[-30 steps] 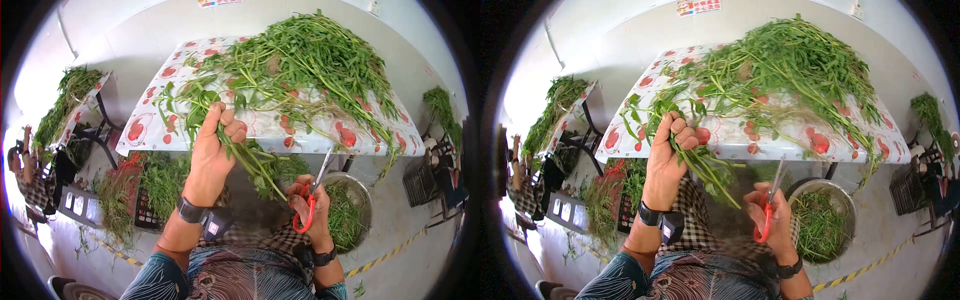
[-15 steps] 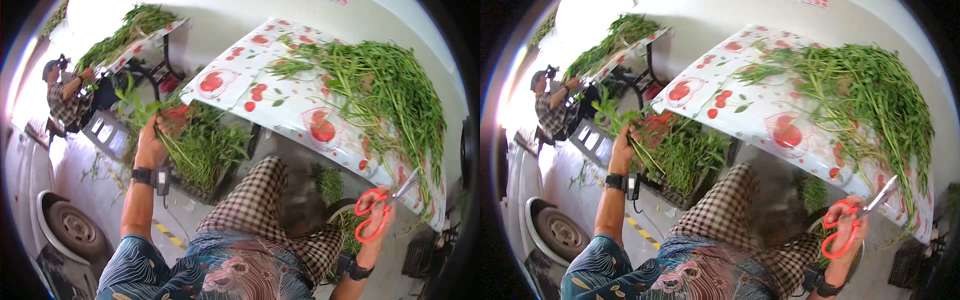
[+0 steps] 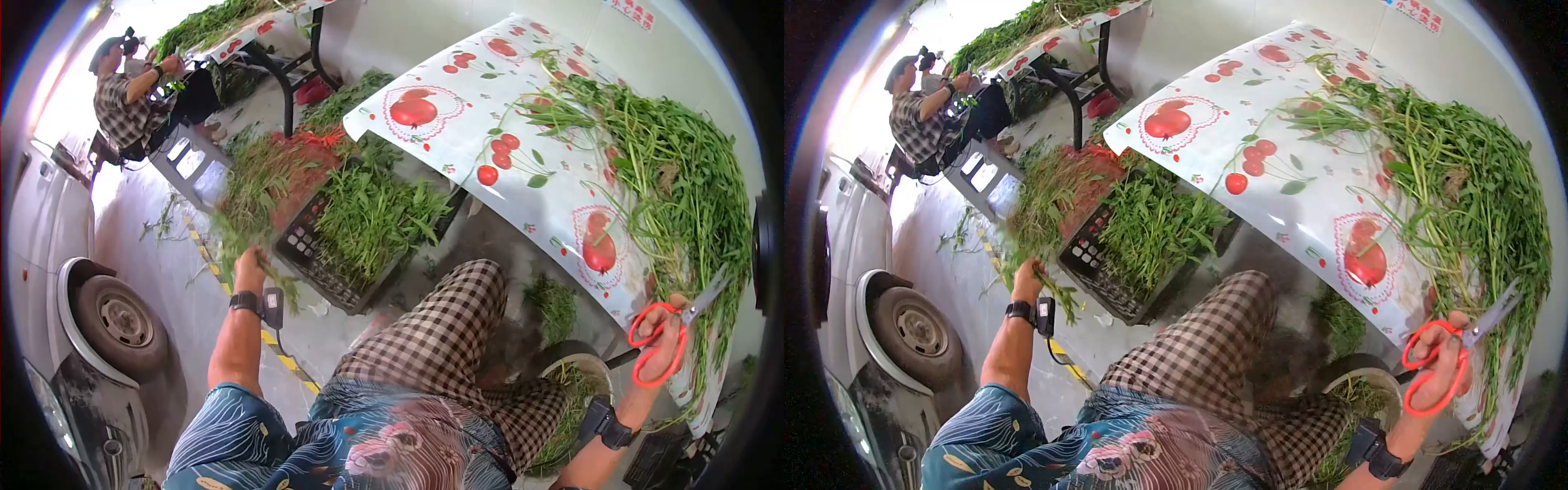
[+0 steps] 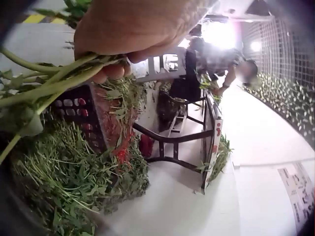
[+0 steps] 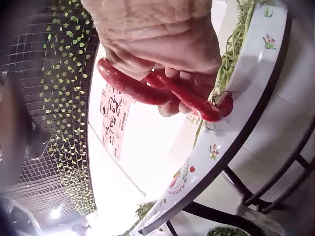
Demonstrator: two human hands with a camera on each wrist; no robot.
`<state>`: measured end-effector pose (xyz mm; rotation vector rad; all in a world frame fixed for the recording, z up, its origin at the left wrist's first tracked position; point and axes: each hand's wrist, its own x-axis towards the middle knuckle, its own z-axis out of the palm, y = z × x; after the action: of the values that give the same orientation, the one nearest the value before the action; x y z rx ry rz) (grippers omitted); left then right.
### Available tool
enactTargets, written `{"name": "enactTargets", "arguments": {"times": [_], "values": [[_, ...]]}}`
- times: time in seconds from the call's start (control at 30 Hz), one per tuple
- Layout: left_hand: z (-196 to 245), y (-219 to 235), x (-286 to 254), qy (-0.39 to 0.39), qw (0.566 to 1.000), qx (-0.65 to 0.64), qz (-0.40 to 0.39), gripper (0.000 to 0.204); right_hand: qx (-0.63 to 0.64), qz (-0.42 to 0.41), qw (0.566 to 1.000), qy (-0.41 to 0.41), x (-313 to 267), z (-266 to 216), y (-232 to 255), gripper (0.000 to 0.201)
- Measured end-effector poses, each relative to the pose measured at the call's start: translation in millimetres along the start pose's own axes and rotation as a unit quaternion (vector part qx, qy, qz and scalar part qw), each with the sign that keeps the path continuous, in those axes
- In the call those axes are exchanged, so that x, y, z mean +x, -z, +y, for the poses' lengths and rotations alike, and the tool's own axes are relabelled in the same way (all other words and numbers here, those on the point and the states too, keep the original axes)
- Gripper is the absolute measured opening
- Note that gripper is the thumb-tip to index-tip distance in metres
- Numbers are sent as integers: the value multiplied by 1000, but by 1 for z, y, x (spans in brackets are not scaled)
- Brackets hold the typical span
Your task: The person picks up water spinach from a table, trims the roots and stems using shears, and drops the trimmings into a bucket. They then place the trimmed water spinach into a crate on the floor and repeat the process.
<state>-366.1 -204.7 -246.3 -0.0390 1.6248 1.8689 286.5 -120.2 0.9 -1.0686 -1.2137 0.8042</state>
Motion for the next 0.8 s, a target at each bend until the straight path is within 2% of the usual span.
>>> {"name": "enactTargets", "arguments": {"times": [0.07, 0.17, 0.27, 0.4, 0.47, 0.57, 0.6, 0.63, 0.73, 0.8], "values": [[16, -34, -1, -64, 993, 94, 15, 6, 38, 13, 999, -11, 0, -3, -5, 37], [23, -69, 12, -87, 981, 173, 24, 8, 103, 14, 994, -32, 1, 2, 6, 32], [16, -100, 18, -204, 957, 203, -47, 12, 123, 40, 991, -43, 2, 13, 20, 32], [4, -128, 30, -224, 923, 306, -61, 15, 104, 54, 992, -55, 6, 15, 27, 33], [-4, -140, 39, -242, 906, 337, -83, 15, 103, 33, 992, -64, 9, 16, 31, 32], [-31, -150, 72, -241, 892, 365, -118, 16, 108, 28, 990, -80, 9, 15, 33, 32], [-38, -152, 74, -240, 890, 365, -130, 16, 112, 22, 990, -85, 10, 14, 32, 32], [-30, -162, 55, -243, 874, 407, -105, 17, 116, 16, 989, -90, 11, 13, 31, 31], [-45, -164, 63, -214, 905, 330, -164, 14, 116, 35, 989, -90, 10, 12, 25, 31], [-49, -163, 60, -191, 912, 328, -158, 14, 125, 40, 985, -110, 10, 12, 31, 33]]}}
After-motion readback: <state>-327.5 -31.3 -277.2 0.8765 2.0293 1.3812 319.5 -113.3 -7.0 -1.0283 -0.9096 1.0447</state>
